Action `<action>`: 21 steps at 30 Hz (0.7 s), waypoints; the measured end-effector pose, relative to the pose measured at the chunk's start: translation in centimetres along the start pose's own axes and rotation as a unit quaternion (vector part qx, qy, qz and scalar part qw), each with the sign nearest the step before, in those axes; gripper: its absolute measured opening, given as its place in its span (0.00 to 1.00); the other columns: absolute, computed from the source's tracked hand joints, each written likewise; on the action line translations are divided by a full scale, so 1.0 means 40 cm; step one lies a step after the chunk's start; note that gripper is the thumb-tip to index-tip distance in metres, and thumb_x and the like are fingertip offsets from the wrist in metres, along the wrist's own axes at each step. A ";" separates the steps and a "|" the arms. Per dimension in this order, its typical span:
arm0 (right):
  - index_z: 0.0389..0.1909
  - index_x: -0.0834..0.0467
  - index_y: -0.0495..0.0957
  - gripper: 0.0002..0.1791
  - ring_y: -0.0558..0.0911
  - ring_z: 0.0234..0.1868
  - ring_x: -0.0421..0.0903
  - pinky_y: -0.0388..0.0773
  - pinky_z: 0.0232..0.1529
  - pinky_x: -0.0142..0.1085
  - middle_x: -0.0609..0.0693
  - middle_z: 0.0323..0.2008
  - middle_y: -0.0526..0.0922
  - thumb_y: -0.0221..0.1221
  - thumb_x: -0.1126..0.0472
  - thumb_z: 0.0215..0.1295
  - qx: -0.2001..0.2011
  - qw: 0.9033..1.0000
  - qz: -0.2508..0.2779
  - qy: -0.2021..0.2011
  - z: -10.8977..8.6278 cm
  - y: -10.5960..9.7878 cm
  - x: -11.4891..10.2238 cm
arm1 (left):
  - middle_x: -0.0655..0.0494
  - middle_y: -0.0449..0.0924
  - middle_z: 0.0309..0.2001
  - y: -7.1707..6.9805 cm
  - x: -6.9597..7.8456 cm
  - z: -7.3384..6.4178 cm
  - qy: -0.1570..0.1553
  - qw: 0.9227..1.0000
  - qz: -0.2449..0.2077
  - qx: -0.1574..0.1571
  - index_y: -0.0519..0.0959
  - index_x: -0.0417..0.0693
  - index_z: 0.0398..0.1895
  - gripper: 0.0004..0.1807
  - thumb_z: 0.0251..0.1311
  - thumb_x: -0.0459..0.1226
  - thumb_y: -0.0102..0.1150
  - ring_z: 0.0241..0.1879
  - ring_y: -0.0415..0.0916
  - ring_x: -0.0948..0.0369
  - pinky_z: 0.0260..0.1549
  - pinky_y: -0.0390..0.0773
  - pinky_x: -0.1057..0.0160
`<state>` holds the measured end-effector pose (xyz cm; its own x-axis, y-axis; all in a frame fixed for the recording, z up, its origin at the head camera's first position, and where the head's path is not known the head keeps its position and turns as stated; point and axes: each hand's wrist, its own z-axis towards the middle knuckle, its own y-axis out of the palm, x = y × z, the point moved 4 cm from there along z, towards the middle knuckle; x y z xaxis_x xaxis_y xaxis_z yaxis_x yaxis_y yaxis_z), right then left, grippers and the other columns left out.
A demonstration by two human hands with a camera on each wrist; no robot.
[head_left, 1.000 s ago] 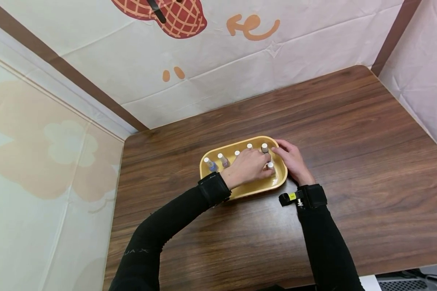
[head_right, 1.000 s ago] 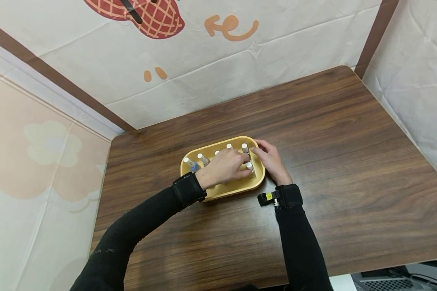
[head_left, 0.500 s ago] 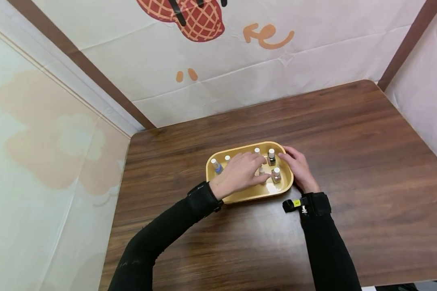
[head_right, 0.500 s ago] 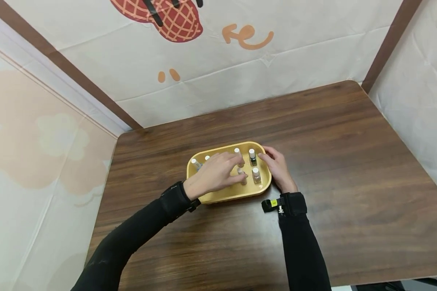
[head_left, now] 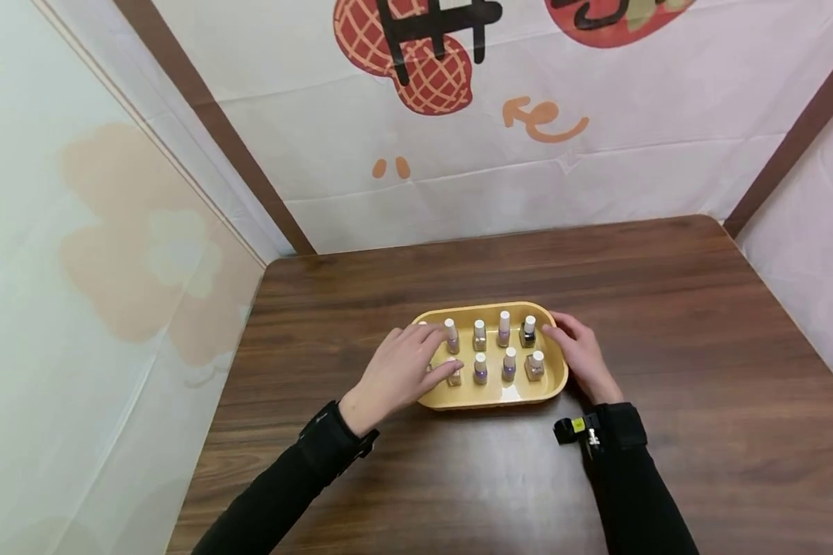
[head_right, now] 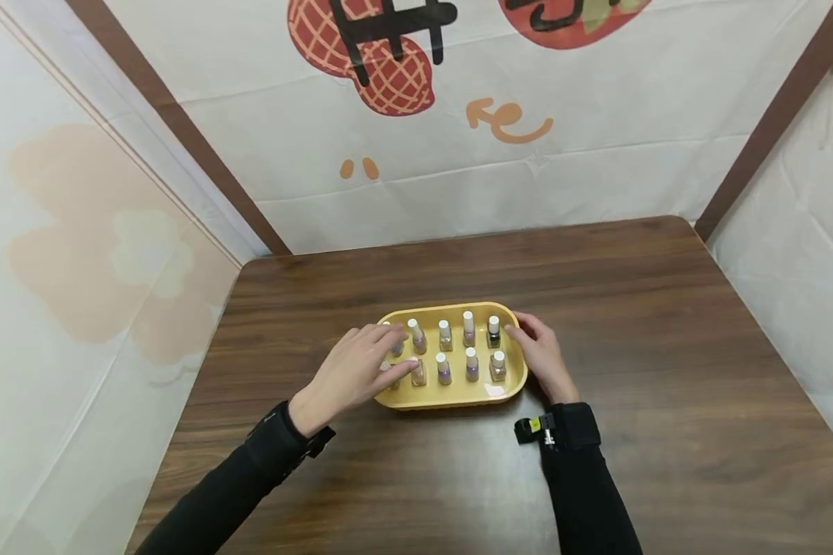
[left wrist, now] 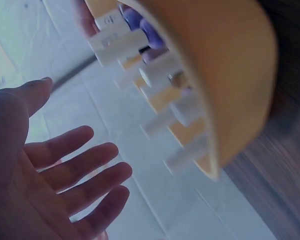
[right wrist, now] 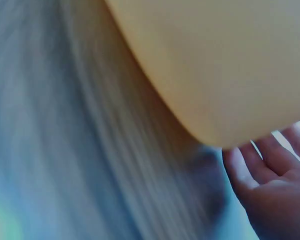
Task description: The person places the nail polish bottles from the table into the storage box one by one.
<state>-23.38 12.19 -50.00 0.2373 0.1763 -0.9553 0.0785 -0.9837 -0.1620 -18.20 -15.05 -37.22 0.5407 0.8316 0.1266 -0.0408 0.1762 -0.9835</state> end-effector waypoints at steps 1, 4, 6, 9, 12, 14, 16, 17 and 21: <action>0.66 0.61 0.68 0.29 0.74 0.58 0.47 0.74 0.51 0.25 0.61 0.64 0.71 0.55 0.50 0.70 0.000 1.000 -0.026 -0.011 -0.005 -0.009 -0.003 | 0.53 0.80 0.53 0.001 -0.005 -0.008 -0.010 1.000 0.000 0.003 0.78 0.50 0.48 0.23 0.64 0.58 0.53 0.53 0.77 0.55 0.42 0.77 0.57; 0.67 0.61 0.67 0.30 0.73 0.63 0.57 0.75 0.58 0.40 0.62 0.65 0.70 0.54 0.49 0.70 0.005 0.994 -0.095 -0.055 -0.019 -0.036 -0.018 | 0.50 0.78 0.58 0.007 -0.021 -0.028 -0.042 0.999 -0.005 0.018 0.76 0.49 0.55 0.28 0.63 0.59 0.53 0.56 0.76 0.52 0.48 0.77 0.52; 0.68 0.61 0.65 0.31 0.70 0.65 0.61 0.72 0.61 0.50 0.63 0.67 0.68 0.53 0.49 0.71 0.011 0.985 -0.144 -0.097 -0.032 -0.051 -0.035 | 0.48 0.76 0.61 0.010 -0.029 -0.041 -0.067 0.997 -0.009 0.027 0.74 0.49 0.61 0.32 0.62 0.60 0.53 0.60 0.74 0.51 0.51 0.76 0.50; 0.67 0.64 0.65 0.31 0.66 0.67 0.63 0.64 0.65 0.58 0.65 0.67 0.67 0.55 0.51 0.70 0.031 0.958 -0.218 -0.183 -0.049 -0.062 -0.068 | 0.48 0.72 0.65 0.018 -0.035 -0.056 -0.089 0.995 0.006 0.032 0.68 0.51 0.68 0.38 0.61 0.63 0.52 0.66 0.68 0.49 0.55 0.73 0.47; 0.66 0.66 0.66 0.31 0.63 0.69 0.64 0.59 0.66 0.61 0.65 0.67 0.67 0.60 0.55 0.66 0.043 0.920 -0.275 -0.274 -0.071 -0.053 -0.106 | 0.48 0.67 0.69 0.024 -0.033 -0.065 -0.094 0.994 0.034 0.034 0.63 0.55 0.71 0.43 0.59 0.67 0.50 0.70 0.62 0.48 0.59 0.70 0.46; 0.64 0.67 0.68 0.32 0.62 0.69 0.65 0.58 0.65 0.63 0.66 0.66 0.68 0.64 0.57 0.62 0.039 0.892 -0.307 -0.329 -0.085 -0.040 -0.128 | 0.48 0.63 0.71 0.029 -0.026 -0.065 -0.088 0.994 0.050 0.034 0.61 0.56 0.73 0.45 0.57 0.69 0.48 0.72 0.58 0.48 0.62 0.68 0.46; 0.65 0.66 0.67 0.35 0.61 0.70 0.64 0.58 0.65 0.64 0.65 0.67 0.66 0.65 0.55 0.60 0.024 0.870 -0.337 -0.358 -0.101 -0.025 -0.144 | 0.49 0.58 0.74 0.034 -0.016 -0.060 -0.084 0.994 0.057 0.026 0.59 0.58 0.74 0.46 0.58 0.71 0.44 0.73 0.55 0.48 0.64 0.65 0.46; 0.66 0.65 0.67 0.36 0.61 0.70 0.64 0.58 0.65 0.64 0.65 0.68 0.66 0.65 0.54 0.60 0.017 0.860 -0.352 -0.369 -0.109 -0.018 -0.149 | 0.49 0.55 0.75 0.036 -0.011 -0.057 -0.083 0.995 0.055 0.020 0.57 0.59 0.75 0.46 0.58 0.71 0.43 0.74 0.53 0.48 0.65 0.64 0.45; 0.69 0.60 0.64 0.41 0.59 0.71 0.63 0.59 0.65 0.63 0.62 0.71 0.62 0.63 0.44 0.60 -0.013 0.828 -0.405 -0.388 -0.139 0.012 -0.161 | 0.52 0.45 0.78 0.046 0.008 -0.045 -0.082 0.996 0.033 -0.007 0.52 0.62 0.76 0.44 0.60 0.71 0.37 0.76 0.47 0.48 0.68 0.60 0.44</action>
<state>-19.51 10.80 -42.56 -0.5954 0.6914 -0.4092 -0.0689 -0.5514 -0.8314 -16.59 -15.39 -39.23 0.3919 0.9164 0.0808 -0.0583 0.1124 -0.9920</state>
